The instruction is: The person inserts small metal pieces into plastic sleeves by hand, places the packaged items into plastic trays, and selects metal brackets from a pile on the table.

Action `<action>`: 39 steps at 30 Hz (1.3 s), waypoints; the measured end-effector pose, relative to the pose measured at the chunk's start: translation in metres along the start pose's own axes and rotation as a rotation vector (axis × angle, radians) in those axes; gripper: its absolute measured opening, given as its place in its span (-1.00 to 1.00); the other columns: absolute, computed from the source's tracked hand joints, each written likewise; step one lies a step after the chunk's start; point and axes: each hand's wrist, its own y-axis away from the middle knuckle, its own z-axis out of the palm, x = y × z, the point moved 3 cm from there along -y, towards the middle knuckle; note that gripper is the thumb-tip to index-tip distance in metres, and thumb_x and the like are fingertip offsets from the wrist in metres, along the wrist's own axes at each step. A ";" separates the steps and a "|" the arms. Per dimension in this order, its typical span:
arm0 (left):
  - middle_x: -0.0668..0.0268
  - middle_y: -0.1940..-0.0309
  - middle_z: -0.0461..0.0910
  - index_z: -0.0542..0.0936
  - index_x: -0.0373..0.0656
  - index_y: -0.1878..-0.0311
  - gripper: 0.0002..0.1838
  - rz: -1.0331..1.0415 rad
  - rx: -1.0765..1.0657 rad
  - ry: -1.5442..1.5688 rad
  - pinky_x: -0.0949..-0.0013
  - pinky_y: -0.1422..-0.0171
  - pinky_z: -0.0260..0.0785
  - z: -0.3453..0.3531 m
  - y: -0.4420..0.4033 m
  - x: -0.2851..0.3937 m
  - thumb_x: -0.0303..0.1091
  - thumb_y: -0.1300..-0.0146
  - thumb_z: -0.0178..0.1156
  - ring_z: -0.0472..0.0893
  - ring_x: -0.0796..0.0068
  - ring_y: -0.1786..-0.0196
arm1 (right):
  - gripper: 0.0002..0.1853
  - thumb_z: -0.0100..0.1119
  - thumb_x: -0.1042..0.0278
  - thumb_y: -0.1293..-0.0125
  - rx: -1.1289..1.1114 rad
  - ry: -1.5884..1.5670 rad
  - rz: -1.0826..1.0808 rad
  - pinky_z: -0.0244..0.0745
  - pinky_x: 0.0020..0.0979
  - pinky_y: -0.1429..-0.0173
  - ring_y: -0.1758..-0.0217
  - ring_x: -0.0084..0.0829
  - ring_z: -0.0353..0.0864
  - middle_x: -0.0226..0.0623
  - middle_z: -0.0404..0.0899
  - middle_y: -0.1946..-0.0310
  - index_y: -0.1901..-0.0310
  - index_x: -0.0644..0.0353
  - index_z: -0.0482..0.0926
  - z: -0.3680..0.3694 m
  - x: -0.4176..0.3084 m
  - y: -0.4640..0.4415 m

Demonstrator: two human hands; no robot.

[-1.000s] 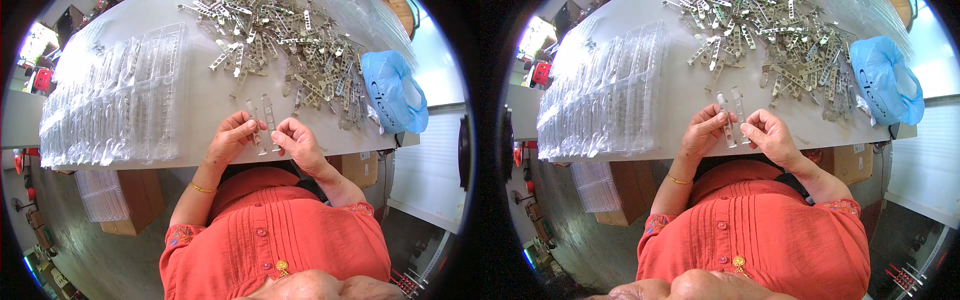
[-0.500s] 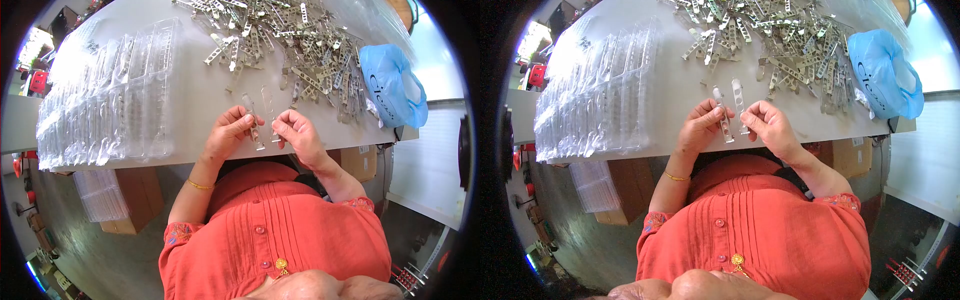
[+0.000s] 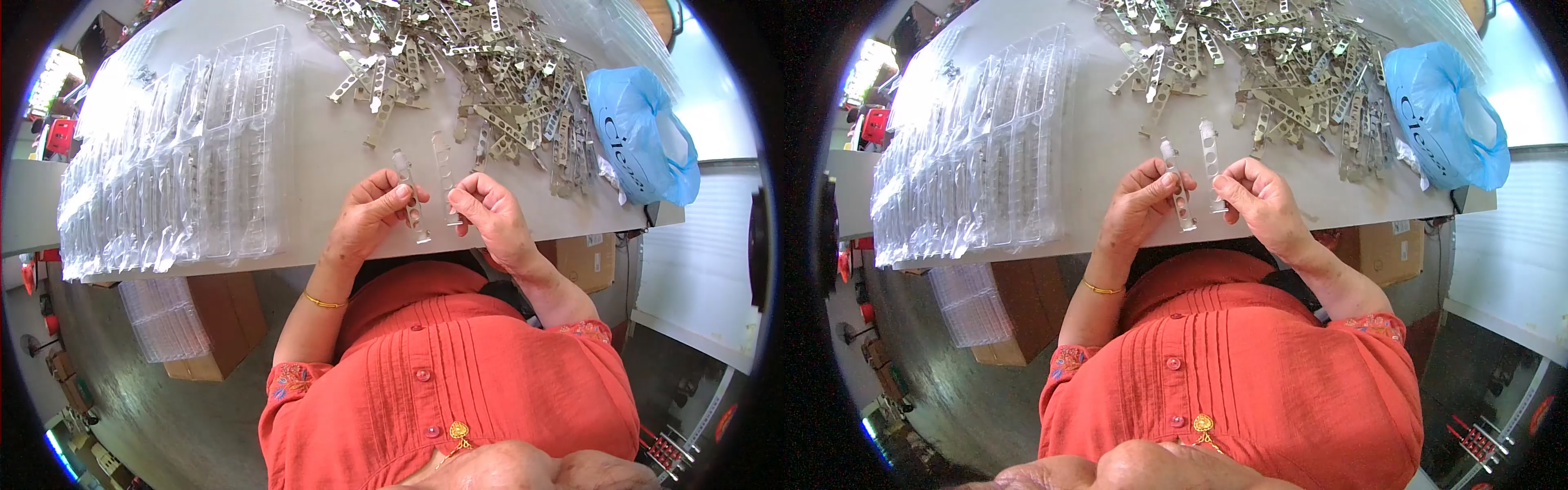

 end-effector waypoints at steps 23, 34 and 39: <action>0.16 0.14 0.68 0.52 -0.14 0.18 -0.90 -0.008 -0.024 0.013 0.36 0.08 0.53 0.002 -0.001 0.001 -0.37 -0.47 0.19 0.65 0.46 0.14 | -0.84 0.22 0.28 -0.48 -0.069 0.119 0.035 0.45 -0.60 0.31 0.41 -0.74 0.46 -0.56 0.52 0.42 0.19 0.18 0.53 0.018 0.004 0.005; 0.18 0.16 0.69 0.53 -0.12 0.19 -0.93 -0.018 -0.024 0.026 0.35 0.05 0.54 0.001 0.000 0.000 -0.40 -0.47 0.18 0.66 0.47 0.13 | -0.83 0.22 0.28 -0.49 -0.091 0.118 0.019 0.44 -0.61 0.31 0.41 -0.73 0.46 -0.56 0.51 0.42 0.20 0.18 0.52 0.018 0.007 0.004; 0.12 0.09 0.69 0.57 -0.12 0.16 -0.98 -0.004 0.004 0.078 0.31 -0.04 0.55 0.002 0.001 0.002 -0.43 -0.46 0.19 0.67 0.43 0.08 | -0.86 0.19 0.32 -0.50 -0.037 0.111 -0.019 0.44 -0.61 0.30 0.40 -0.73 0.46 -0.55 0.51 0.40 0.20 0.18 0.52 0.012 0.004 0.003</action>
